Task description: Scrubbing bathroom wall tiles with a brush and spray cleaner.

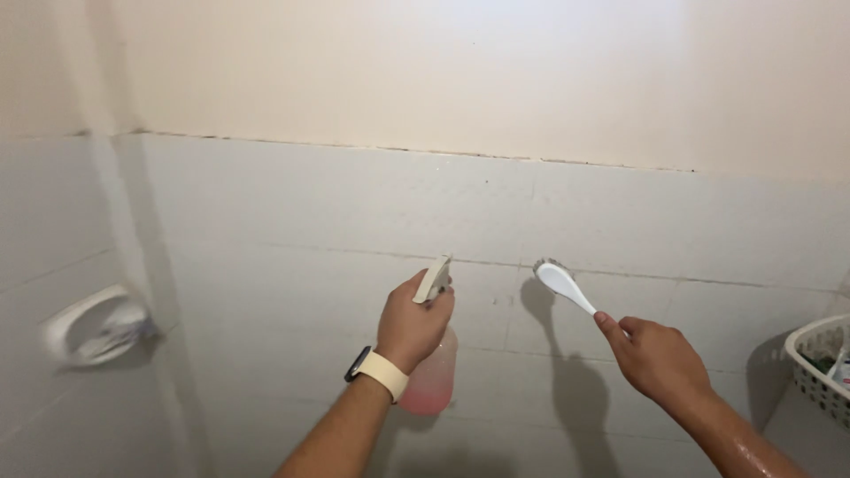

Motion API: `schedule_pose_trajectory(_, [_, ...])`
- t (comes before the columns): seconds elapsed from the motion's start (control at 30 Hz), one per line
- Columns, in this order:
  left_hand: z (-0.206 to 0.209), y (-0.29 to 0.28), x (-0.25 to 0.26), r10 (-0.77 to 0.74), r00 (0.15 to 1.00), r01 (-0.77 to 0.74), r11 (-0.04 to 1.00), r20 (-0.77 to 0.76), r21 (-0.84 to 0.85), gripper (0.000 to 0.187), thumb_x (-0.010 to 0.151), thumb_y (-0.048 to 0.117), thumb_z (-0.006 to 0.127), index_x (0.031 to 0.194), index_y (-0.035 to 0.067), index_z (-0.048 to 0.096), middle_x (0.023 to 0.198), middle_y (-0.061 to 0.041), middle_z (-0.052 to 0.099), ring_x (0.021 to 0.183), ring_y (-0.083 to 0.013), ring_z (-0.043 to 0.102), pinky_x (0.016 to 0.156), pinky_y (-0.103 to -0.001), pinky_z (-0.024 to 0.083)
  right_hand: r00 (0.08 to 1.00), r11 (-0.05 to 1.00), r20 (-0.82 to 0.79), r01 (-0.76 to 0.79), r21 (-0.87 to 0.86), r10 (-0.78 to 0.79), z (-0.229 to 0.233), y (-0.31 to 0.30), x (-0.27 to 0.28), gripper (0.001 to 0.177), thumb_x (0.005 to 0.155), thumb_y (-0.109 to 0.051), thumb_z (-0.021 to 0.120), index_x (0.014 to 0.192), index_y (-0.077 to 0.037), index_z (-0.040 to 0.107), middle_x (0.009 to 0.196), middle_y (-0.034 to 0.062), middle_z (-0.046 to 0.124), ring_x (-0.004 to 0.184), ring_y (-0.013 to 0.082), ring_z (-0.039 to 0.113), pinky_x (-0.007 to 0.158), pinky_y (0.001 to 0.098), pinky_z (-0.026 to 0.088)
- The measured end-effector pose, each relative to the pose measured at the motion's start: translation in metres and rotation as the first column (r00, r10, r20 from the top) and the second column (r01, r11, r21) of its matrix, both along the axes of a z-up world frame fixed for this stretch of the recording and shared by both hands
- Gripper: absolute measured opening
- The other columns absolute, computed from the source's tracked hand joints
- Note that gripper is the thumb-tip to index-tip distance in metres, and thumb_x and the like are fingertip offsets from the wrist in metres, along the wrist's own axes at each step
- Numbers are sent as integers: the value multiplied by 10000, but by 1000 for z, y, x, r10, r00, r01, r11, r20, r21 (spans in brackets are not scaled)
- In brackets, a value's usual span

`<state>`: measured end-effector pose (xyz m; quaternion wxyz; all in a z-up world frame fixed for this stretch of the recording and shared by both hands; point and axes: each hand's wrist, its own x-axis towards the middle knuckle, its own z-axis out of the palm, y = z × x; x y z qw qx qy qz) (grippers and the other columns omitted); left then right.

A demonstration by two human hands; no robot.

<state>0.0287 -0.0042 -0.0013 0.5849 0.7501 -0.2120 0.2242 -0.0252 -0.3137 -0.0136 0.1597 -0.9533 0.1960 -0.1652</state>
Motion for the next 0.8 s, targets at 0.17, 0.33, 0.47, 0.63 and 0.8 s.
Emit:
schedule_pose_trajectory(0.17, [11, -29, 48, -122, 992, 119, 990, 24, 79, 265, 863, 238, 605, 1013, 50, 716, 705, -81, 687, 605, -196, 633, 619, -360, 528, 996, 994, 4, 94, 50, -95, -4, 6, 25, 729, 1023, -653, 367, 928, -64, 788, 618, 117, 658, 587, 274, 641, 577, 442, 503])
schedule_pose_trajectory(0.33, [20, -53, 65, -215, 976, 213, 973, -22, -90, 246, 847, 227, 632, 989, 46, 718, 675, -72, 682, 598, -166, 637, 598, -336, 528, 990, 993, 102, 92, 79, -100, -10, -6, 26, 698, 966, -659, 402, 865, -80, 778, 553, 109, 627, 532, 268, 605, 544, 439, 455])
schedule_pose_trajectory(0.47, [24, -53, 76, -87, 996, 88, 994, 13, -60, 227, 854, 191, 612, 965, 27, 725, 668, -72, 669, 587, -159, 626, 591, -321, 519, 989, 994, 116, 89, 67, -96, -7, -35, 44, 719, 980, -663, 405, 832, -64, 775, 539, 115, 602, 516, 276, 578, 540, 447, 433])
schedule_pose_trajectory(0.63, [32, -41, 87, -109, 994, 95, 933, -19, -348, 201, 845, 165, 663, 942, -1, 720, 679, -39, 652, 562, -125, 608, 538, -301, 523, 990, 995, 128, 44, 85, -55, 13, -45, 63, 704, 990, -674, 398, 854, -74, 739, 542, 121, 583, 521, 273, 571, 534, 446, 431])
schedule_pose_trajectory(0.8, [50, -32, 89, -24, 999, 36, 902, 32, -431, 200, 851, 152, 639, 900, -26, 713, 708, -45, 670, 573, -122, 614, 548, -304, 547, 989, 999, 138, -44, -27, 47, 34, -52, 76, 720, 977, -677, 400, 865, -84, 793, 550, 107, 636, 536, 266, 630, 545, 416, 475])
